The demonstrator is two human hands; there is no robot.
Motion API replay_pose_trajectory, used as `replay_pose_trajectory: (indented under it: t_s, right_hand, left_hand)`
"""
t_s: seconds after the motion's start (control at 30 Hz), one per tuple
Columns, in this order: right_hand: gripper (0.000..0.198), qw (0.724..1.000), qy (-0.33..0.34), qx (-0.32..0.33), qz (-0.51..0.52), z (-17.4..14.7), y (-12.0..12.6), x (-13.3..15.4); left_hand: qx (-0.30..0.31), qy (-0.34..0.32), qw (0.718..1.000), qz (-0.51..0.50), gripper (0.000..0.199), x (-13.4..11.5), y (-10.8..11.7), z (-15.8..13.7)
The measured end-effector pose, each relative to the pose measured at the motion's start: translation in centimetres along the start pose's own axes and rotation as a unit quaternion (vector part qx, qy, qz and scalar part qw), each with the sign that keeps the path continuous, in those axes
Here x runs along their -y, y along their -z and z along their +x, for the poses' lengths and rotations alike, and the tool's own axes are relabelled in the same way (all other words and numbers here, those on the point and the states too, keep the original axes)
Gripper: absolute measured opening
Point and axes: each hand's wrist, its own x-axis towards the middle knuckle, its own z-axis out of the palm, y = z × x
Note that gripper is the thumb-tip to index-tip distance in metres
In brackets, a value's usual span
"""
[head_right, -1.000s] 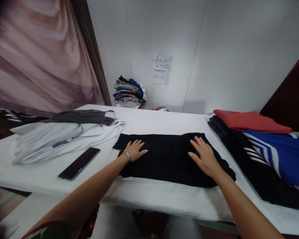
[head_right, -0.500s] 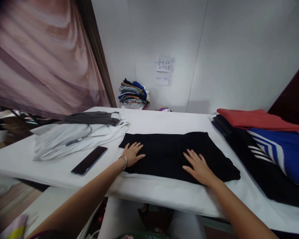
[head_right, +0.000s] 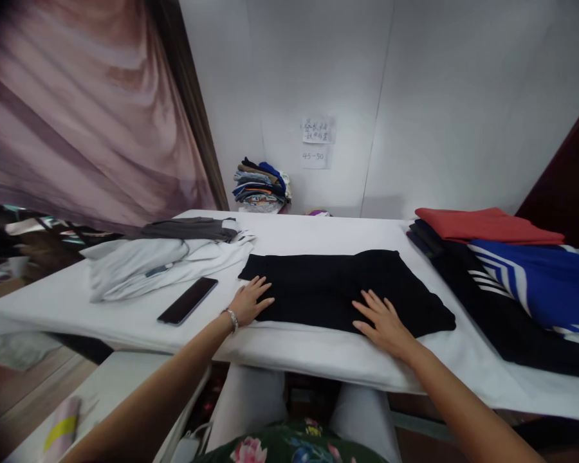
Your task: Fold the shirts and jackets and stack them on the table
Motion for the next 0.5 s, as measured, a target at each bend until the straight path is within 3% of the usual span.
replay_pose_trajectory:
  t_s: [0.1,0.17,0.33,0.5]
  right_hand:
    - [0.058,0.996,-0.009,-0.083,0.010,-0.2,0.6,0.3]
    - [0.057,0.994,0.001,-0.103,0.024,-0.5,0.9,0.8]
    - [0.057,0.993,0.004,-0.105,0.049,-1.5,0.3,2.0]
    - [0.056,0.994,0.039,-0.094,0.032,-0.9,0.3,3.6]
  left_hand:
    - [-0.048,0.001,0.999,-0.021,0.053,0.3,0.4,-0.5]
    - [-0.082,0.005,0.996,-0.034,0.053,0.7,1.0,-0.9]
    - [-0.113,0.048,0.991,-0.054,0.049,1.9,1.5,-2.9]
    - [-0.088,0.106,0.987,-0.080,0.048,1.9,0.6,-4.8]
